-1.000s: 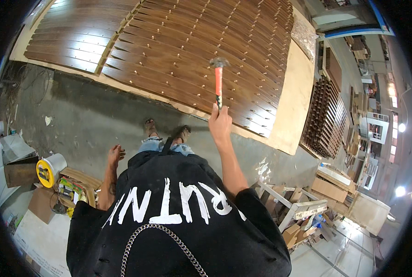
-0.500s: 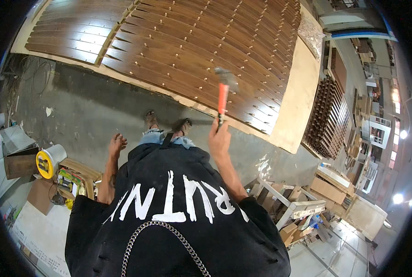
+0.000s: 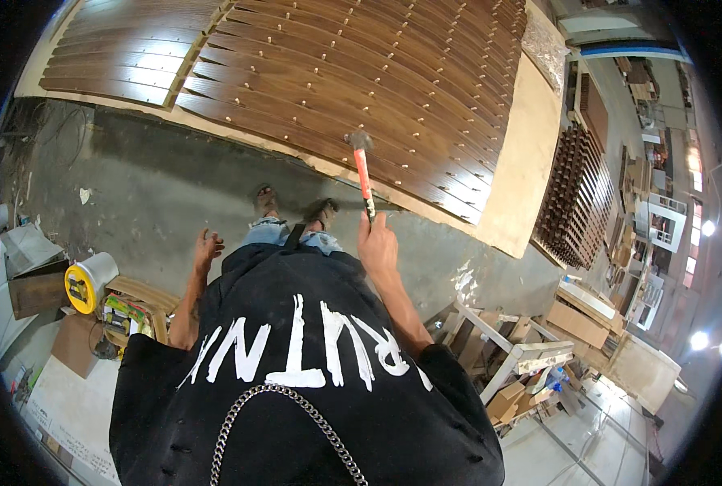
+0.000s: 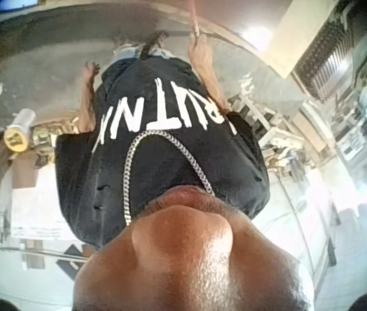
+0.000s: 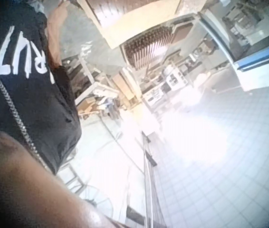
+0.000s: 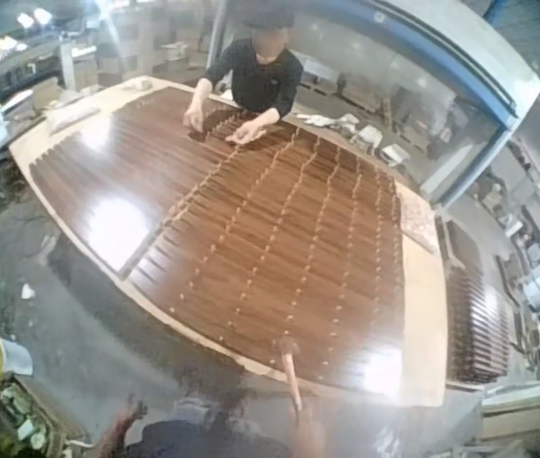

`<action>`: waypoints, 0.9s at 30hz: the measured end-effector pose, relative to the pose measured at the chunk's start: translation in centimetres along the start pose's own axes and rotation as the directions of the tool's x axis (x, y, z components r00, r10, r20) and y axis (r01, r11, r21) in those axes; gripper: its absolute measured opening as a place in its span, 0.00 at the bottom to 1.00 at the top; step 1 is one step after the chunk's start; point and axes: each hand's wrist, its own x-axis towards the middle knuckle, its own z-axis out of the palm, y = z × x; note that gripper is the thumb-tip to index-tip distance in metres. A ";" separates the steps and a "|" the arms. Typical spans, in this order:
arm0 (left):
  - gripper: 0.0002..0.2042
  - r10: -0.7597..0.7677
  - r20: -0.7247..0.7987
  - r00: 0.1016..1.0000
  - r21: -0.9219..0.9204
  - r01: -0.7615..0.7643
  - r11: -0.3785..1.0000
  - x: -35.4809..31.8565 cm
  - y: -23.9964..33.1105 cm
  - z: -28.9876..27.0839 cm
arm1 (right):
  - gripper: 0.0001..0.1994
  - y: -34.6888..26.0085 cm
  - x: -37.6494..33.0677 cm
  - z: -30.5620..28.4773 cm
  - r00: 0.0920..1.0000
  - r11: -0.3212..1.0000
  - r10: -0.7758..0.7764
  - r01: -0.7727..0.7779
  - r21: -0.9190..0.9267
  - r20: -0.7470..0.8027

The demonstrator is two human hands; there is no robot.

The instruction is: The recorder inserts wooden pegs into pre-drilled holes in wooden slats and uses a hammer to secure them during the assembly of a furniture panel.

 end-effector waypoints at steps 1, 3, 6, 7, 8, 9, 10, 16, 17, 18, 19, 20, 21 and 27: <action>0.37 0.031 0.003 1.000 0.015 -0.031 0.999 0.7 0.1 -0.1 | 0.15 -0.2 -0.3 -0.3 1.000 1.000 0.003 -0.003 -0.002 0.001; 0.37 0.061 0.001 0.998 0.027 -0.061 0.998 1.4 0.5 -0.4 | 0.14 -1.9 -1.0 -1.5 0.996 0.983 -0.002 0.019 0.184 -0.092; 0.37 0.077 0.027 0.997 0.016 -0.078 0.997 1.5 0.9 -0.8 | 0.14 -1.5 -3.5 -1.1 0.983 0.963 0.046 0.004 0.271 -0.178; 0.36 0.074 0.023 0.997 0.016 -0.075 0.997 1.5 1.0 -0.8 | 0.14 -0.9 -3.6 -0.4 0.983 0.963 0.048 0.001 0.268 -0.178; 0.35 0.073 0.021 0.997 0.020 -0.073 0.997 1.6 0.9 -0.9 | 0.14 -0.5 -3.6 0.2 0.995 0.992 0.082 -0.076 0.104 -0.056; 0.35 0.072 0.027 0.997 0.023 -0.072 0.997 1.9 1.0 -1.0 | 0.14 -0.1 -3.6 0.6 0.989 0.989 0.137 -0.133 -0.070 0.061; 0.32 0.097 0.004 0.995 0.077 -0.097 0.992 2.4 1.1 -1.1 | 0.14 0.4 -4.0 0.7 0.988 0.988 0.143 -0.139 -0.070 0.059; 0.15 0.691 0.121 0.713 0.276 -0.692 0.667 -2.8 20.3 6.0 | 0.13 -4.1 -4.8 -2.4 0.988 0.957 0.109 -0.075 0.280 -0.108; 0.14 0.648 0.143 0.748 0.234 -0.661 0.713 -3.5 23.1 7.5 | 0.13 -5.2 -4.8 -3.0 0.980 0.901 0.058 0.032 0.432 -0.193; 0.13 0.602 0.167 0.781 0.186 -0.625 0.758 -3.2 25.1 8.8 | 0.13 -6.6 -4.5 -3.6 0.958 0.818 0.021 0.147 0.556 -0.285; 0.13 0.632 0.208 0.747 0.283 -0.664 0.692 -2.3 26.3 10.0 | 0.13 -8.3 -3.8 -4.1 0.958 0.810 0.018 0.154 0.565 -0.286; 0.12 0.653 0.263 0.710 0.373 -0.699 0.610 -1.6 27.3 11.3 | 0.12 -9.9 -3.0 -4.6 0.953 0.737 0.045 0.171 0.654 -0.299; 0.12 0.752 0.287 0.593 0.417 -0.784 0.459 -2.2 28.7 12.6 | 0.11 -11.0 -2.5 -4.7 0.948 0.657 0.074 0.186 0.730 -0.309; 0.25 0.763 0.626 0.163 0.486 -0.847 -0.218 1.1 31.0 14.4 | 0.14 -10.7 -1.7 -2.5 0.979 0.702 0.156 -0.016 0.712 -0.132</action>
